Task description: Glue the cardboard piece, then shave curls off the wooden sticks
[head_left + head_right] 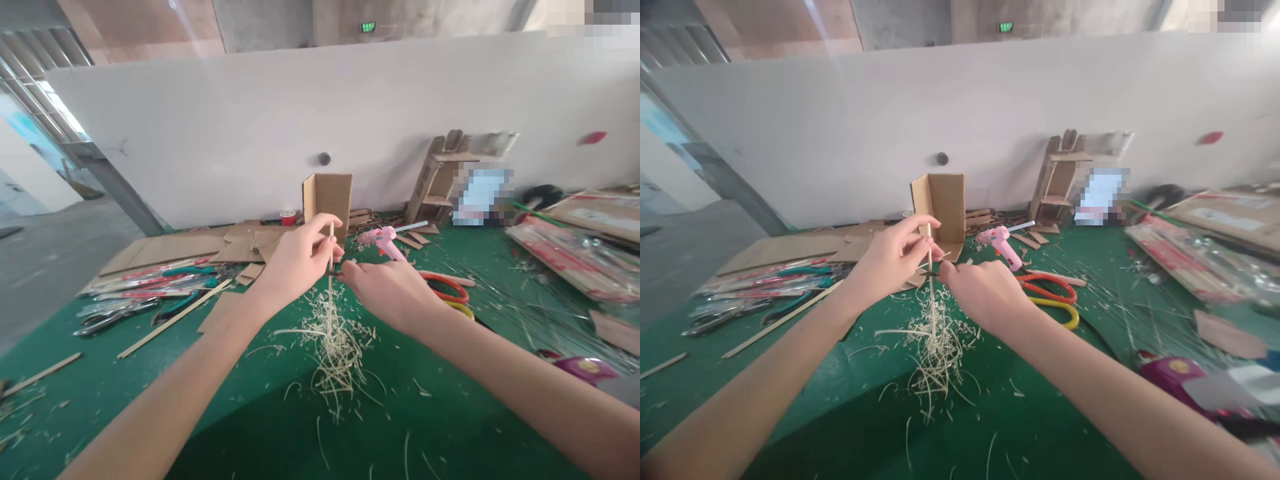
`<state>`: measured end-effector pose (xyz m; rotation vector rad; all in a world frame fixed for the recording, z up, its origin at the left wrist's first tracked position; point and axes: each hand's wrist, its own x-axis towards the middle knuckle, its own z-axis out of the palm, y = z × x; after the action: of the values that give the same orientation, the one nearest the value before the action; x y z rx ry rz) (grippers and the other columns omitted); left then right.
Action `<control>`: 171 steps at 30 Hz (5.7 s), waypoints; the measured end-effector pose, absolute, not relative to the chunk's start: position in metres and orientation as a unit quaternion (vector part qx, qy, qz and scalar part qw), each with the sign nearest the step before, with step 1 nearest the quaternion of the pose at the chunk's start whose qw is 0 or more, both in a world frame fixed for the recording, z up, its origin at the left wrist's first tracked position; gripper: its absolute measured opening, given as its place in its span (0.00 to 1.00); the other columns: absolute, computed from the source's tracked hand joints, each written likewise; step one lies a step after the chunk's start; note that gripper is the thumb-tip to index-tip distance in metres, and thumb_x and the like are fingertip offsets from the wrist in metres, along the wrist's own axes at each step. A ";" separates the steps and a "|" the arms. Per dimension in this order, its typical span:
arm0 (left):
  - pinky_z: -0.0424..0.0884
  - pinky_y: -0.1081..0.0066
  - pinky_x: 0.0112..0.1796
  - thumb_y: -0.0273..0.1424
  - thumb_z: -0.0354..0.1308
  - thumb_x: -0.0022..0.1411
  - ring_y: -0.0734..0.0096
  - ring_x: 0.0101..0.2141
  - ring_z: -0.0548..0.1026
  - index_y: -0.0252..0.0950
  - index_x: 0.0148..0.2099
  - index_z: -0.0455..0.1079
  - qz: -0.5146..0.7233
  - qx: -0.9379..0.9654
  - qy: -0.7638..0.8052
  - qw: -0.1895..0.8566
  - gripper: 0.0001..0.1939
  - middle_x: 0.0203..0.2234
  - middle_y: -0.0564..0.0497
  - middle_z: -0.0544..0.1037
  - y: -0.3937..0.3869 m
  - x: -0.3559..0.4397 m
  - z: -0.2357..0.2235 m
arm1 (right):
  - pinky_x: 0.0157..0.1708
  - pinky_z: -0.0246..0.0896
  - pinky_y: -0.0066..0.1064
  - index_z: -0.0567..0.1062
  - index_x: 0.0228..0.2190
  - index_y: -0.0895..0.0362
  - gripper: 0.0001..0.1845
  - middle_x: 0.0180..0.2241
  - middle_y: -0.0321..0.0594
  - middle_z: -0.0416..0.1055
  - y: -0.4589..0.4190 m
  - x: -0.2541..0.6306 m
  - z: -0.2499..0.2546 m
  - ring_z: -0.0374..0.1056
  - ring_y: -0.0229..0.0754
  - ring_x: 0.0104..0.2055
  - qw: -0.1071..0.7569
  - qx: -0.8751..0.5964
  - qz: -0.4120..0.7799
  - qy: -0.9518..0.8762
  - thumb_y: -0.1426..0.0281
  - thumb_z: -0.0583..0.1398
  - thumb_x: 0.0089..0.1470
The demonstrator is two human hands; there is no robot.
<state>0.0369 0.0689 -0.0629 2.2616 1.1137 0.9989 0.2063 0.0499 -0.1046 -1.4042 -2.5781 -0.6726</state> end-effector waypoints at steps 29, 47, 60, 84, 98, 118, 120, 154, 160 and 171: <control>0.68 0.75 0.26 0.31 0.45 0.61 0.74 0.27 0.74 0.40 0.45 0.61 0.354 0.817 0.407 0.203 0.10 0.26 0.54 0.77 0.062 0.037 -0.061 | 0.20 0.34 0.31 0.66 0.33 0.58 0.10 0.18 0.34 0.64 0.041 0.204 -0.110 0.54 0.32 0.14 0.044 -0.486 -0.221 -0.844 0.80 0.49 0.49; 0.70 0.73 0.32 0.33 0.43 0.62 0.72 0.30 0.75 0.40 0.48 0.61 0.335 0.820 0.404 0.229 0.13 0.28 0.53 0.77 0.063 0.035 -0.059 | 0.18 0.32 0.31 0.66 0.30 0.57 0.09 0.19 0.35 0.66 0.025 0.204 -0.134 0.53 0.32 0.15 0.054 -0.486 -0.154 -0.859 0.71 0.47 0.57; 0.70 0.73 0.30 0.33 0.44 0.62 0.71 0.29 0.76 0.40 0.45 0.61 0.341 0.812 0.413 0.231 0.10 0.28 0.53 0.78 0.063 0.036 -0.059 | 0.18 0.34 0.33 0.67 0.33 0.55 0.10 0.20 0.35 0.67 0.014 0.201 -0.146 0.55 0.33 0.16 0.003 -0.443 -0.117 -0.889 0.79 0.51 0.49; 0.71 0.74 0.30 0.33 0.43 0.62 0.72 0.30 0.76 0.41 0.45 0.60 0.334 0.816 0.403 0.246 0.11 0.28 0.52 0.77 0.064 0.035 -0.061 | 0.18 0.30 0.30 0.66 0.27 0.58 0.19 0.13 0.33 0.57 0.038 0.207 -0.127 0.43 0.29 0.14 0.087 -0.501 -0.176 -0.843 0.65 0.41 0.60; 0.70 0.74 0.30 0.32 0.42 0.62 0.72 0.32 0.76 0.41 0.46 0.60 0.333 0.815 0.398 0.259 0.11 0.29 0.52 0.77 0.061 0.036 -0.058 | 0.18 0.38 0.30 0.68 0.33 0.53 0.12 0.20 0.34 0.68 0.020 0.198 -0.146 0.58 0.35 0.18 -0.037 -0.401 -0.105 -0.909 0.79 0.50 0.50; 0.69 0.74 0.30 0.33 0.41 0.63 0.72 0.31 0.75 0.40 0.47 0.59 0.321 0.825 0.395 0.245 0.12 0.30 0.52 0.77 0.062 0.036 -0.058 | 0.20 0.37 0.31 0.68 0.32 0.59 0.19 0.15 0.36 0.64 0.046 0.208 -0.114 0.51 0.32 0.14 0.094 -0.491 -0.191 -0.845 0.65 0.41 0.61; 0.70 0.74 0.30 0.33 0.41 0.63 0.72 0.32 0.75 0.40 0.47 0.59 0.317 0.825 0.397 0.246 0.12 0.31 0.52 0.77 0.062 0.034 -0.058 | 0.19 0.34 0.31 0.68 0.31 0.58 0.16 0.16 0.35 0.65 0.043 0.207 -0.128 0.51 0.31 0.14 0.091 -0.473 -0.167 -0.861 0.65 0.44 0.60; 0.66 0.76 0.25 0.29 0.42 0.62 0.75 0.27 0.73 0.40 0.48 0.55 0.330 0.826 0.391 0.236 0.11 0.30 0.53 0.77 0.060 0.041 -0.061 | 0.19 0.32 0.30 0.68 0.33 0.56 0.22 0.18 0.35 0.67 0.040 0.208 -0.125 0.54 0.33 0.16 0.155 -0.532 -0.155 -0.818 0.61 0.40 0.61; 0.67 0.76 0.26 0.29 0.42 0.62 0.75 0.28 0.74 0.40 0.46 0.56 0.328 0.830 0.393 0.222 0.10 0.28 0.53 0.77 0.060 0.037 -0.059 | 0.20 0.36 0.30 0.70 0.30 0.53 0.19 0.19 0.35 0.69 0.020 0.195 -0.158 0.57 0.33 0.16 0.053 -0.490 -0.087 -0.866 0.61 0.43 0.60; 0.63 0.75 0.21 0.31 0.41 0.62 0.78 0.20 0.69 0.40 0.47 0.56 0.322 0.826 0.402 0.227 0.12 0.29 0.53 0.76 0.060 0.036 -0.060 | 0.19 0.29 0.31 0.68 0.31 0.57 0.21 0.16 0.35 0.66 0.036 0.200 -0.125 0.53 0.32 0.13 0.156 -0.532 -0.245 -0.796 0.61 0.40 0.61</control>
<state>0.0359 0.0600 -0.0599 2.2770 1.1080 0.8885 0.2003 0.0365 -0.1251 -1.5227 -2.2789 -0.7005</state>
